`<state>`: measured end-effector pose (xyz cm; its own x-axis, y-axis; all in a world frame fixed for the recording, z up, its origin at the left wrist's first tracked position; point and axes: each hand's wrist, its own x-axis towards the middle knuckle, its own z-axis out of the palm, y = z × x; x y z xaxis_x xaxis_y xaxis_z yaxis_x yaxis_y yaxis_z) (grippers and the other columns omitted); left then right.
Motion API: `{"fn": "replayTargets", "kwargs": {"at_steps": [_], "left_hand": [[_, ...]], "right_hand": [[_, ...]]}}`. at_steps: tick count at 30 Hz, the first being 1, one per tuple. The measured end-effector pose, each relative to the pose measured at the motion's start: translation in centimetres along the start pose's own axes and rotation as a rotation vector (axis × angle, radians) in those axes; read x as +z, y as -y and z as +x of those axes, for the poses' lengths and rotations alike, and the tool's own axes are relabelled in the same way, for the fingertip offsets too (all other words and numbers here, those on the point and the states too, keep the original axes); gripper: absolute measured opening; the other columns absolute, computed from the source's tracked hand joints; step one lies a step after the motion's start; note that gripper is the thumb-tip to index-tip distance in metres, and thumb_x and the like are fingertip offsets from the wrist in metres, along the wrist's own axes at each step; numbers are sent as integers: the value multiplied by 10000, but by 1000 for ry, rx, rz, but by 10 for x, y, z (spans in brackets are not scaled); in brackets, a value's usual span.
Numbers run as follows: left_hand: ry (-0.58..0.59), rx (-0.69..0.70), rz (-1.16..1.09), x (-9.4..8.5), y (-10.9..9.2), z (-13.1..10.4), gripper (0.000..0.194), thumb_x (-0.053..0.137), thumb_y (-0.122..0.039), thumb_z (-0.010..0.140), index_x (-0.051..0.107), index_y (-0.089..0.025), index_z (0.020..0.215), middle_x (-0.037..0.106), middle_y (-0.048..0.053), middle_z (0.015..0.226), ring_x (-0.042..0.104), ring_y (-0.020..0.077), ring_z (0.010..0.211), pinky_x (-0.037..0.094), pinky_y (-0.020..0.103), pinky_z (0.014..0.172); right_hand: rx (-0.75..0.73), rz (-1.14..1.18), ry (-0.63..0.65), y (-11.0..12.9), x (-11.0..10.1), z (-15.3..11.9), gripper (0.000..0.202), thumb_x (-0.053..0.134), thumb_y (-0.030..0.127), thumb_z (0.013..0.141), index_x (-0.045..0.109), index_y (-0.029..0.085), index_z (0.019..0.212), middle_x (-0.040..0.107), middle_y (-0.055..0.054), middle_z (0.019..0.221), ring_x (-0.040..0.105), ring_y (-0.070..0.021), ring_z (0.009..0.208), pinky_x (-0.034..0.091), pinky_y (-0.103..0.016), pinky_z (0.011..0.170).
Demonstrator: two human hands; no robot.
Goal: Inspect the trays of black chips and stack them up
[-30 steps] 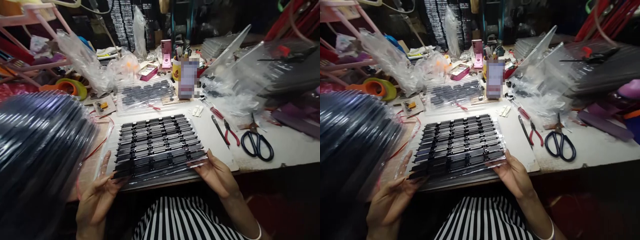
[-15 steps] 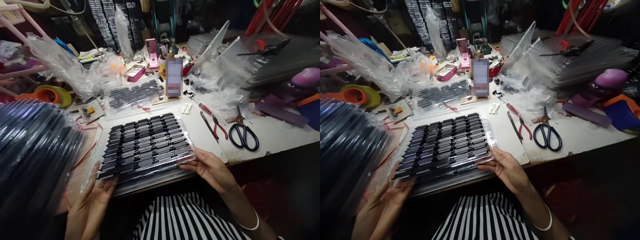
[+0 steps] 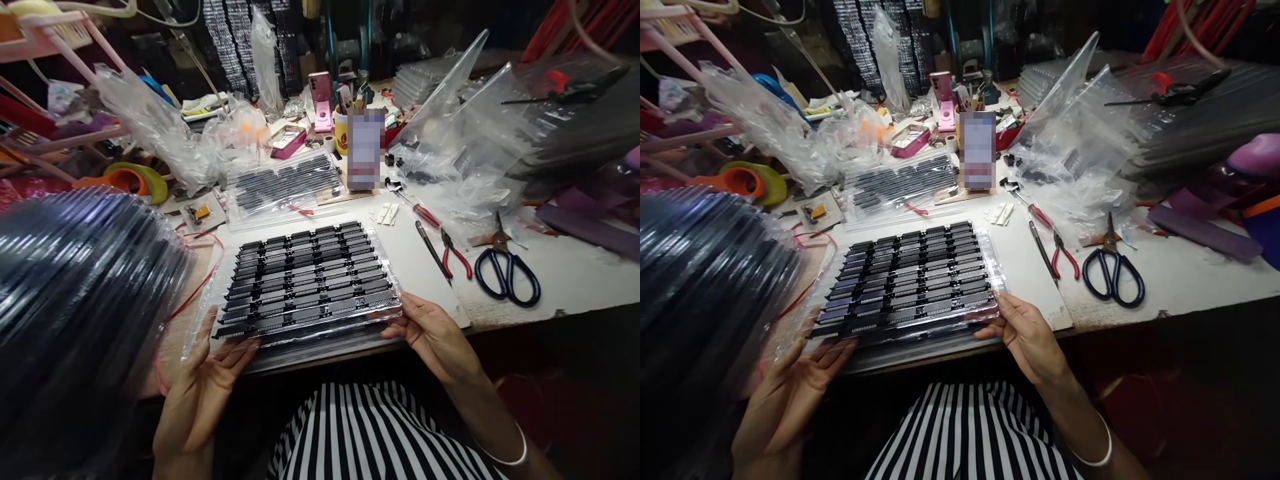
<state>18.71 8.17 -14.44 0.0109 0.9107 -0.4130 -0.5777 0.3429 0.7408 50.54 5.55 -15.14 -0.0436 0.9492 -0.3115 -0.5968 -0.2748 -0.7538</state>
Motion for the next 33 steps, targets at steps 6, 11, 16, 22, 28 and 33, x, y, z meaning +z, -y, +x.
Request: {"fn": "replayTargets", "kwargs": {"at_steps": [6,11,16,22,28,33], "left_hand": [[-101,12,-2,10,-11,-1,456,521,-256,878,494,-272,1333,718,116,1022,675,294,949,555,435,829],[-186,41,23,22,-18,-1,396,504,-252,878,555,-250,1270,731,101,916,695,283,881,575,434,779],[-195,90,72,28,-22,-1,332,516,-227,866,609,-201,1183,729,108,859,700,279,853,575,430,770],[-164,93,71,28,-23,0,328,468,-181,874,594,-180,1177,729,128,852,696,294,870,570,449,769],[-78,113,89,27,-22,-1,380,429,-201,909,492,-162,1282,732,135,803,703,287,846,532,475,843],[-31,103,100,26,-22,-4,425,330,-231,957,326,-154,1376,733,110,794,697,282,882,465,523,924]], "right_hand": [[-40,-78,-22,7,4,0,210,596,325,875,701,144,860,701,-60,834,623,-99,582,561,-188,549],[-96,-80,-54,12,8,1,213,651,349,831,703,144,801,698,-69,802,696,-181,759,549,-175,504],[-115,-51,-71,16,15,3,235,688,369,796,705,135,779,702,-76,817,708,-197,736,546,-182,482],[-125,-30,-70,17,15,4,236,694,365,792,707,130,780,708,-86,846,710,-197,733,540,-170,472],[-108,-69,-103,16,11,5,221,689,362,798,710,142,792,707,-90,821,699,-185,721,529,-166,471],[-101,-130,-160,13,6,5,178,694,358,786,712,185,743,709,-72,770,688,-183,700,522,-170,467]]}}
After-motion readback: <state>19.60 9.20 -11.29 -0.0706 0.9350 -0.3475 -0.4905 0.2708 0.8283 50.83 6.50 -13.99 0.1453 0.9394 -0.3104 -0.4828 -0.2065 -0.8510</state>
